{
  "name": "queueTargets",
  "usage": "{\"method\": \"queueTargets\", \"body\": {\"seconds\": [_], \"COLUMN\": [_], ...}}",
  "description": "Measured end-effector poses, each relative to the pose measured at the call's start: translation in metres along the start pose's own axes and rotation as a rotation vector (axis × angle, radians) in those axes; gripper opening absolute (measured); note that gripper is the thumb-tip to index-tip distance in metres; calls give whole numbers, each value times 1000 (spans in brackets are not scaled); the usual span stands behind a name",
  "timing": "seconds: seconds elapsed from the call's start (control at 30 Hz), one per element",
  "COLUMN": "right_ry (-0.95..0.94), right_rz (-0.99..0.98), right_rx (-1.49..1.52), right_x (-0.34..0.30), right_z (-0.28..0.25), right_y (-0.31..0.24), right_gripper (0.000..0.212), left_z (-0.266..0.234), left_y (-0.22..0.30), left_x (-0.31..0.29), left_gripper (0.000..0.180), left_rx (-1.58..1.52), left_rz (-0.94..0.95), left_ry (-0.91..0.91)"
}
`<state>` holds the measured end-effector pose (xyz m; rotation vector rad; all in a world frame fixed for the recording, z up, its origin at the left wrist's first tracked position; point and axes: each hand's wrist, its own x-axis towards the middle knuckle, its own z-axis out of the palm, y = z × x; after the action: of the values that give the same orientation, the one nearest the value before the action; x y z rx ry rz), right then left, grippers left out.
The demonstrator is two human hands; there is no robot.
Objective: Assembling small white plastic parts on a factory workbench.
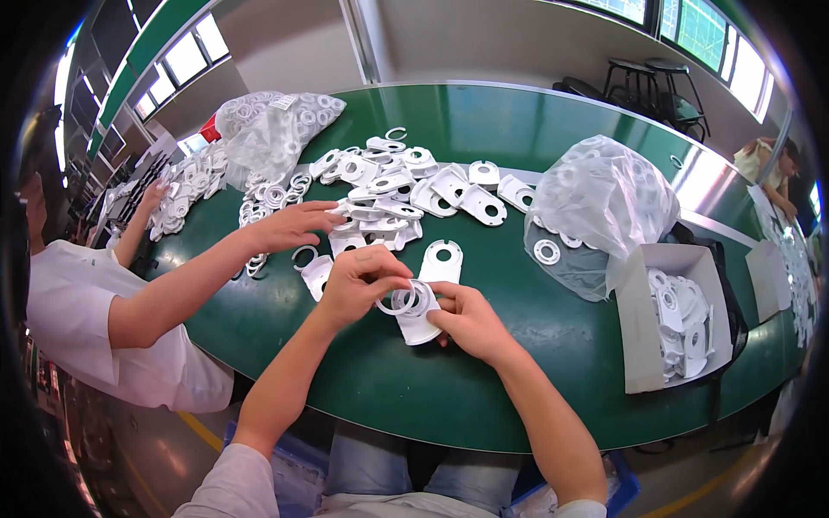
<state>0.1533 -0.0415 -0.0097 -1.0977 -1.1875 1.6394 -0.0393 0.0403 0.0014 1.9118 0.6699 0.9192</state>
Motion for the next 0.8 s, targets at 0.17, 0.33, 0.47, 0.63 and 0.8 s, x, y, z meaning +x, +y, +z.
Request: {"method": "queueTargets", "body": {"seconds": [0.17, 0.33, 0.47, 0.63, 0.8], "right_ry": [0, -20, -19, -35, -34], "right_rz": [5, 12, -13, 6, 2], "right_rx": [3, -32, -26, -64, -75], "right_x": [-1, -1, 0, -1, -1], "right_z": [1, 0, 0, 0, 1], "right_y": [-1, 0, 2, -1, 0], "right_gripper": [44, 48, 46, 51, 49], "left_z": [7, 8, 12, 13, 15], "left_y": [1, -3, -3, -1, 0], "left_x": [1, 0, 0, -2, -2], "left_gripper": [12, 17, 19, 22, 22], "left_rx": [120, 183, 241, 282, 306], "left_rz": [187, 226, 253, 301, 323], "left_ry": [-23, -31, -28, -2, 10]}}
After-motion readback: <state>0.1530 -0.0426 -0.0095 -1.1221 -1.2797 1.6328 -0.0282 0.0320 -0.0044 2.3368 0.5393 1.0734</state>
